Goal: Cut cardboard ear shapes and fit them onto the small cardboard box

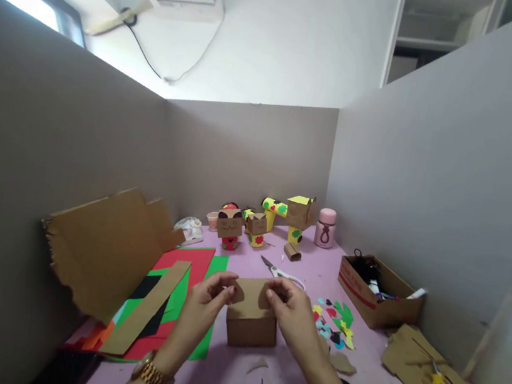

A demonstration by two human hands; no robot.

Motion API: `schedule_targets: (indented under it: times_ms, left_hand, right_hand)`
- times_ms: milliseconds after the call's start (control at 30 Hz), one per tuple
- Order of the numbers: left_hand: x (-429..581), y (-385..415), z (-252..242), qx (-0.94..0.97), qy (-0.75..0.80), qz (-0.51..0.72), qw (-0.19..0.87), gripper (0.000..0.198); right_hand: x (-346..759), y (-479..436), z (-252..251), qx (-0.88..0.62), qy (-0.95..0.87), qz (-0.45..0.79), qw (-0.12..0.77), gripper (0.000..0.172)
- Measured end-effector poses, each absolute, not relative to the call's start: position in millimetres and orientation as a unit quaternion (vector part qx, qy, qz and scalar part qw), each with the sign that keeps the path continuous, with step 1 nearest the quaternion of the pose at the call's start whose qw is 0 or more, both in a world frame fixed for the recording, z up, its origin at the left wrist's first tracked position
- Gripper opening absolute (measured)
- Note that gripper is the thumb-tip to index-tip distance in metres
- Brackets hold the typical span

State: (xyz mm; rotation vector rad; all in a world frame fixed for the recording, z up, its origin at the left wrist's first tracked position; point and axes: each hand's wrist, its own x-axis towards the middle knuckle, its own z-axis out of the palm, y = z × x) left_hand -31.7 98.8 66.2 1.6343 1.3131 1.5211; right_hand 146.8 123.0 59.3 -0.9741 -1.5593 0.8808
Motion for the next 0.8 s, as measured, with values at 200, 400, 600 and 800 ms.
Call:
schedule_targets:
  times_ms: [200, 400, 600, 800]
  left_hand:
    - [-27, 106, 46, 0.652, 0.506, 0.507, 0.249, 0.026]
    - [-29, 100, 37, 0.654, 0.522, 0.492, 0.239, 0.042]
    - [-23, 91, 35, 0.649, 0.537, 0.495, 0.214, 0.022]
    - [-25, 93, 33, 0.639, 0.555, 0.499, 0.187, 0.017]
  right_hand:
    - [144, 129, 37, -0.408, -0.668, 0.372, 0.498, 0.017]
    - [148, 127, 37, -0.415, -0.680, 0.368, 0.479, 0.024]
    - [146, 129, 28, -0.420, -0.685, 0.359, 0.474, 0.021]
    - [146, 130, 25, -0.431, -0.696, 0.339, 0.464, 0.015]
